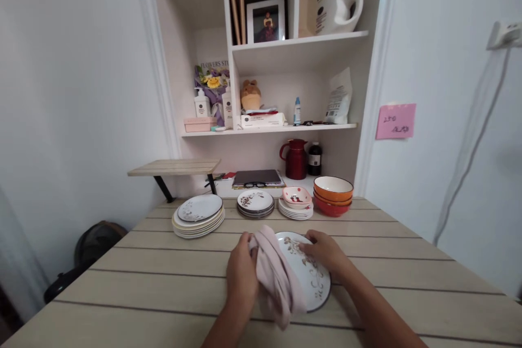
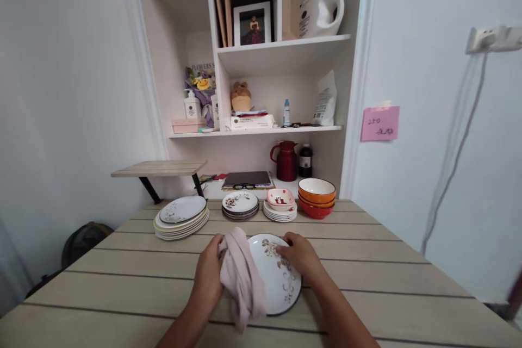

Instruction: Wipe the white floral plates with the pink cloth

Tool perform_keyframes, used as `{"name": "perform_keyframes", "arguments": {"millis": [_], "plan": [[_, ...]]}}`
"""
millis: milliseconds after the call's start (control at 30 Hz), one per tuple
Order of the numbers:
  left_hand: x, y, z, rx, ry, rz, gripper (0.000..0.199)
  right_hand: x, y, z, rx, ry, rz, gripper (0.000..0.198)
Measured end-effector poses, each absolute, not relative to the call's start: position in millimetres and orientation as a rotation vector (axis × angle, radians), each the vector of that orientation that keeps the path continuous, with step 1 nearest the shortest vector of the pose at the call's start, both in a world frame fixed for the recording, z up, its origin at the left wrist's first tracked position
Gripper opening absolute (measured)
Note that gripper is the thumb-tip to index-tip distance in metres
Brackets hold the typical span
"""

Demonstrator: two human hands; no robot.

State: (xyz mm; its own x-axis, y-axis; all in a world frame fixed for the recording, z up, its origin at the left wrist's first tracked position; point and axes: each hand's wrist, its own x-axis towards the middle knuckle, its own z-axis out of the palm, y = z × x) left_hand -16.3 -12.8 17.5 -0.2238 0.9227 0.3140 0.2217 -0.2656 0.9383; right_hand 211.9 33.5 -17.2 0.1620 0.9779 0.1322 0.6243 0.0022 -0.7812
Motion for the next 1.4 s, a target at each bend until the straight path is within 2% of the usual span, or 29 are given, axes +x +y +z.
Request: {"name": "perform_keyframes", "arguments": {"millis": [133, 233, 367, 433, 500, 567, 667, 800, 900, 967, 1033, 1067, 1200, 1333, 1400], "plan": [[-27.5, -14.2, 17.0, 1.589, 1.700, 1.249, 0.018, 219.6, 33.6, -20.3, -1.827, -1.612, 0.562, 0.009], [-33.8, -14.5, 12.8, 1.562, 1.726, 1.212, 0.019, 224.2, 30.6, -20.2, -1.909, -1.634, 0.528, 0.010], [-38.3, -14.0, 1.4, 1.512, 1.685, 1.262, 0.020, 216.7, 20.3, -7.9, -2.007, -1.642, 0.150, 0.053], [-40.1, -14.3, -3.9, 1.481, 1.662, 1.293, 0.019, 203.8, 11.6, 3.0, -1.933, -1.660, -0.007, 0.056], [-41.7, -16.0, -6.5, 1.454, 1.631, 1.319, 0.017, 185.0, 0.9, 12.2, -1.668, -1.783, 0.155, 0.045], [-43.5, -20.1, -4.8, 1.446, 1.579, 1.338, 0.014, 163.1, -9.7, 15.9, -1.400, -1.971, 0.502, 0.045], [-49.7, -30.7, 5.9, 1.479, 1.416, 1.394, 0.010, 134.3, -19.9, 11.6, -1.482, -2.030, 0.586, 0.051], [-69.4, -44.4, 19.7, 1.509, 1.390, 1.451, 0.022, 118.5, -23.8, 9.9, -1.429, -2.007, 0.631, 0.010], [-86.6, -50.4, 14.4, 1.492, 1.437, 1.489, 0.025, 116.5, -29.0, 21.2, -1.143, -1.682, 1.149, 0.022], [-94.8, -54.6, 4.7, 1.461, 1.425, 1.439, 0.042, 113.1, -34.4, 30.3, -0.909, -1.386, 1.483, 0.028], [-99.1, -60.4, -3.4, 1.424, 1.323, 1.308, 0.065, 106.2, -40.2, 37.3, -0.740, -1.181, 1.639, 0.032], [-99.9, -63.8, -4.9, 1.406, 1.237, 1.242, 0.069, 101.7, -42.9, 39.7, -0.693, -1.123, 1.675, 0.033], [-96.6, -75.3, 12.2, 1.320, 0.934, 1.210, 0.055, 84.0, -50.7, 44.8, -0.647, -1.166, 1.751, 0.039], [-96.8, -73.1, 40.0, 1.267, 1.020, 1.416, 0.032, 78.0, -48.3, 47.6, -0.743, -1.200, 1.771, 0.066], [-100.0, -69.5, 43.7, 1.199, 1.046, 1.461, 0.031, 78.8, -44.9, 48.8, -0.767, -1.161, 1.799, 0.059]]}}
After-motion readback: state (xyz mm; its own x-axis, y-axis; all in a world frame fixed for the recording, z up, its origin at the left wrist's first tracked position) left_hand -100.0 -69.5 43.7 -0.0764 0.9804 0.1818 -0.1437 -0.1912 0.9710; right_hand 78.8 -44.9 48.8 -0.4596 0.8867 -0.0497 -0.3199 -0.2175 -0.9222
